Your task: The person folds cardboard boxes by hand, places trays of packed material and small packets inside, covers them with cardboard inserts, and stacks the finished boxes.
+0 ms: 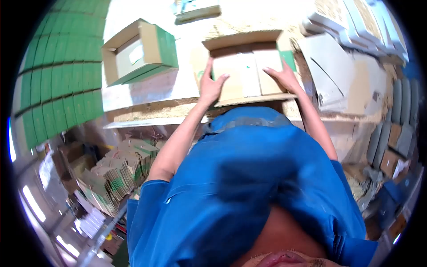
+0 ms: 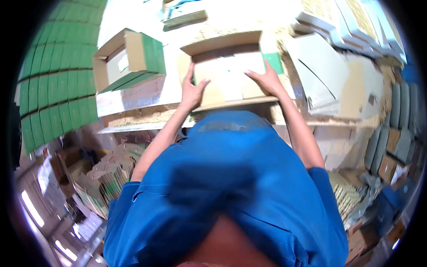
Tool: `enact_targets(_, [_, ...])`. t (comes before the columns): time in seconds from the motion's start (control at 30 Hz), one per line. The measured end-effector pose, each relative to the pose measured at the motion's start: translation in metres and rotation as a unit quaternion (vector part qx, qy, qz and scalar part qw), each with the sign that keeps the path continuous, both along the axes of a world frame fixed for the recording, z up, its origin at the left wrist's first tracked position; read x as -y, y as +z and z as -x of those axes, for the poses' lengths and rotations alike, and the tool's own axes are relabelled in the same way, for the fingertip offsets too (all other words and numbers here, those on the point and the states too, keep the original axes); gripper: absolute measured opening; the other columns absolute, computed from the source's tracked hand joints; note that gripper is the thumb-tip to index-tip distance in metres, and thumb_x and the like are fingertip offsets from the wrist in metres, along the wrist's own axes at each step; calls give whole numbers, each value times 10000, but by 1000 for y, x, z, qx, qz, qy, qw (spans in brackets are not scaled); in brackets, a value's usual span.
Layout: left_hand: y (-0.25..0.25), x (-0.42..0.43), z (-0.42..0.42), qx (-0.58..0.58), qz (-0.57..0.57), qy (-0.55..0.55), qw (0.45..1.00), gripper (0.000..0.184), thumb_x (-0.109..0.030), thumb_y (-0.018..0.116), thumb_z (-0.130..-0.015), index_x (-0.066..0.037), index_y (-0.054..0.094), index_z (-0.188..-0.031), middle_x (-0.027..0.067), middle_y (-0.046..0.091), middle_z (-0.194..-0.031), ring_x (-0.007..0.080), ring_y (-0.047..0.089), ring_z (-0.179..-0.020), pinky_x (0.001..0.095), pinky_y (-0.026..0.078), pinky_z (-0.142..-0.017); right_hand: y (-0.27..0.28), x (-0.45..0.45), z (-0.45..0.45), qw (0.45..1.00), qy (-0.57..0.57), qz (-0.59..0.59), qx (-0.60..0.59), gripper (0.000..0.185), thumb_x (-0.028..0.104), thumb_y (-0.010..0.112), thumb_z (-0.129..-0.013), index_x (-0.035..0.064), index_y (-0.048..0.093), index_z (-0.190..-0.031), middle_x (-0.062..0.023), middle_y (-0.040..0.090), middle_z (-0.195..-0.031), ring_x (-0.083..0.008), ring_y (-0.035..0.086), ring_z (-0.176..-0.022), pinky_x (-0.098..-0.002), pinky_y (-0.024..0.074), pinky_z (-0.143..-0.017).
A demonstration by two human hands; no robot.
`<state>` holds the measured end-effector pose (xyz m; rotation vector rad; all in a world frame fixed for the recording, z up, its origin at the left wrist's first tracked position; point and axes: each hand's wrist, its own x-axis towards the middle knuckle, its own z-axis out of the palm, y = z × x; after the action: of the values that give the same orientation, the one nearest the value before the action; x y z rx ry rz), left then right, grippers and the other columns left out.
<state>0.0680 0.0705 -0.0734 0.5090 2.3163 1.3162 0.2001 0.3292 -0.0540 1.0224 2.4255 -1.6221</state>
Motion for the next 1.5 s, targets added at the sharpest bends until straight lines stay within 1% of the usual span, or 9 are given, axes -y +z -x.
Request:
enact_targets(0.27, [1, 17, 13, 74, -34, -19, 996, 875, -199, 748, -833, -199, 229, -1538, 181, 406, -1470, 277, 408, -1354, 447, 322, -1150, -15, 10, -22, 929, -133, 340, -58, 915, 246, 681, -876, -6, 89, -1527, -225, 435, -1425, -283, 457, -1309, -378, 397, -1068])
enact_targets(0.53, [42, 77, 36, 198, -251, 84, 944, 485, -153, 672, -899, -33, 539, -1349, 159, 604, -1275, 222, 598, -1139, 317, 482, -994, -11, 42, -9, 891, -197, 387, -134, 470, 286, 598, -927, -24, 533, -1273, -128, 598, -1222, -226, 572, -1129, -364, 459, -985])
enact_targets(0.67, [81, 158, 59, 67, -189, 334, 921, 279, -223, 604, -945, -68, 666, -1169, 112, 686, -1129, 220, 643, -1050, 370, 524, -947, 44, 61, 53, 850, -153, 457, -213, 450, 329, 548, -959, -6, 546, -1259, -139, 631, -1181, -240, 628, -1063, -359, 501, -942])
enact_targets(0.8, [84, 261, 150, -174, -108, 421, 883, 476, -355, 465, -995, -14, 536, -1320, 154, 569, -1322, 237, 538, -1220, 385, 412, -1055, 64, 66, 142, 787, -135, 559, -224, 426, 296, 580, -947, 11, 539, -1260, -133, 627, -1180, -255, 627, -1059, -393, 509, -957])
enact_targets(0.87, [82, 289, 205, -85, -180, 330, 923, 564, -423, 404, -1013, 9, 489, -1364, 164, 527, -1376, 237, 495, -1273, 367, 357, -1093, 59, 78, 194, 816, -119, 503, -257, 585, 386, 621, -922, -8, 481, -1331, -227, 587, -1235, -334, 598, -1106, -446, 495, -978])
enact_targets(1.03, [81, 294, 251, 141, -88, 133, 977, 727, -581, 316, -1004, 9, 461, -1404, 146, 522, -1401, 206, 481, -1287, 355, 314, -1118, 67, 149, 271, 809, -32, 539, -231, 409, 260, 667, -895, 30, 558, -1215, -105, 636, -1130, -242, 611, -1069, -359, 482, -956])
enact_targets(1.2, [43, 317, 262, 150, -157, 193, 957, 594, -457, 392, -1020, 0, 466, -1391, 95, 574, -1322, 209, 521, -1229, 366, 384, -1076, 59, 201, 306, 901, 27, 353, -251, 579, 240, 711, -871, -19, 458, -1322, -96, 662, -1141, -156, 635, -1035, -313, 482, -885])
enact_targets(1.33, [25, 341, 268, 172, -296, 195, 919, 450, -92, 556, -965, -48, 443, -1398, 76, 552, -1310, 196, 557, -1163, 368, 468, -1012, 57, 217, 316, 896, 63, 392, -201, 661, 280, 731, -856, 5, 412, -1364, -58, 653, -1191, -155, 632, -1048, -337, 500, -859])
enact_targets(1.5, [47, 332, 278, 230, -133, 309, 913, 473, -340, 509, -994, -64, 473, -1376, 72, 582, -1249, 193, 578, -1081, 331, 504, -912, 62, 231, 318, 934, 86, 315, -146, 607, 268, 800, -781, -3, 498, -1233, -116, 658, -1084, -173, 641, -975, -313, 516, -833])
